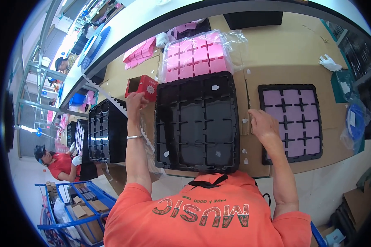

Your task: The person fits foam inserts into black plastic trays and applies stickers from a strip onto a tray by hand.

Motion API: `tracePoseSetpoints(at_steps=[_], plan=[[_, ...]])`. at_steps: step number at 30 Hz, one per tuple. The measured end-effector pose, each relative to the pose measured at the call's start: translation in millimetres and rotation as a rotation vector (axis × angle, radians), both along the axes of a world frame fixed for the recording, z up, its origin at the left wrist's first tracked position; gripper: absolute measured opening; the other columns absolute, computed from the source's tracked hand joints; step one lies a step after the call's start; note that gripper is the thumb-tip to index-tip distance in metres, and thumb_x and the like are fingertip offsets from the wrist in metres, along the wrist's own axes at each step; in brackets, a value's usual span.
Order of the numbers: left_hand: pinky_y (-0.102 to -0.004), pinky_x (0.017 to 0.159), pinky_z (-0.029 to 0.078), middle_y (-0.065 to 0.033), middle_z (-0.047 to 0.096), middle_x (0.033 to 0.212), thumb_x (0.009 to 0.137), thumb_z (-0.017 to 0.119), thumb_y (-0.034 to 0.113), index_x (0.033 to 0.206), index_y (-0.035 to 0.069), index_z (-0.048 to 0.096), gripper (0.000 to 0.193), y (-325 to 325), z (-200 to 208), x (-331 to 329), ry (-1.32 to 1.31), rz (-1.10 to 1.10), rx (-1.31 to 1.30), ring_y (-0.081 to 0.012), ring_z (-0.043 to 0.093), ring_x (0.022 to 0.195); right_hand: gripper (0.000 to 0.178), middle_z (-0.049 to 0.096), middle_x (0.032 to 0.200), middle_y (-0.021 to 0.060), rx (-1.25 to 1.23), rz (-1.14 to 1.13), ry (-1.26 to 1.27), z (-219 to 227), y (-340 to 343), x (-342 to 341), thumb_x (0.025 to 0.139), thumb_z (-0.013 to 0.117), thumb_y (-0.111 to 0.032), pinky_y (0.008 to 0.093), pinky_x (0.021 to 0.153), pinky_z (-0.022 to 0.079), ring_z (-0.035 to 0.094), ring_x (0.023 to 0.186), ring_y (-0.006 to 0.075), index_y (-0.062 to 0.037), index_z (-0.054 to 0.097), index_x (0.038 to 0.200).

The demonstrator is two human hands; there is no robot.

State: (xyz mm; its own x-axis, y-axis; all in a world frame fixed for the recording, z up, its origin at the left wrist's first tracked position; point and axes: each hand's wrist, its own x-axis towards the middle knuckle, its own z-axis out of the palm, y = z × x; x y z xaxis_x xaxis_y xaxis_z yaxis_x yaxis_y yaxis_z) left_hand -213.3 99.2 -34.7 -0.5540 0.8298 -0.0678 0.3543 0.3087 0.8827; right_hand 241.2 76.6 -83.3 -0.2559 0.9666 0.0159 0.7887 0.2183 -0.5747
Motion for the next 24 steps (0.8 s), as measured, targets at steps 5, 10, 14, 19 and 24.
tracePoseSetpoints(at_steps=[5, 10, 14, 19, 24], plan=[[-0.03, 0.049, 0.052, -0.0147, 0.064, 0.068, 0.081, 0.051, 0.004, 0.085, 0.0, 0.06, 0.01, -27, -74, -78, 0.564, 0.18, -0.121, -0.0213, 0.064, 0.055, 0.022, 0.065, 0.091, 0.0116, 0.061, 0.026, 0.043, -2, -3, 8, 0.088, 0.052, -0.012, 0.0447, 0.072, 0.05, 0.061, 0.085, 0.0361, -0.0128, 0.064, 0.107], [-0.0345, 0.074, 0.054, -0.0127, 0.07, 0.088, 0.083, 0.064, 0.013, 0.092, 0.004, 0.069, 0.014, 19, -33, 122, 0.662, -0.368, 0.339, -0.0242, 0.069, 0.08, 0.022, 0.065, 0.091, 0.0119, 0.066, 0.004, 0.037, -19, -2, 21, 0.088, 0.053, -0.012, 0.0447, 0.071, 0.05, 0.062, 0.085, 0.0364, -0.0119, 0.064, 0.107], [-0.0415, 0.072, 0.054, -0.0176, 0.067, 0.084, 0.08, 0.062, 0.014, 0.082, 0.004, 0.071, 0.014, 53, -46, 209, 0.826, -0.587, 0.043, -0.0337, 0.067, 0.079, 0.023, 0.066, 0.098, 0.0114, -0.021, -0.004, 0.037, -7, -5, 14, 0.088, 0.053, -0.011, 0.0417, 0.076, 0.05, 0.063, 0.091, 0.0336, -0.0103, 0.064, 0.108], [-0.0475, 0.071, 0.055, -0.0269, 0.066, 0.081, 0.078, 0.058, 0.011, 0.079, 0.0, 0.07, 0.016, 73, -44, 235, 1.006, -0.629, -0.19, -0.0408, 0.067, 0.08, 0.023, 0.066, 0.097, 0.0111, -0.026, -0.041, 0.061, -14, -7, 18, 0.087, 0.054, -0.011, 0.0417, 0.076, 0.051, 0.063, 0.09, 0.0337, -0.0116, 0.065, 0.108], [-0.046, 0.073, 0.055, -0.0253, 0.067, 0.085, 0.075, 0.057, 0.011, 0.083, -0.001, 0.07, 0.019, 94, -39, 240, 1.026, -0.646, -0.301, -0.0398, 0.067, 0.083, 0.024, 0.066, 0.098, 0.0115, -0.042, -0.052, 0.094, -10, -8, 25, 0.087, 0.054, -0.011, 0.0419, 0.076, 0.051, 0.063, 0.09, 0.034, -0.0109, 0.065, 0.108]])
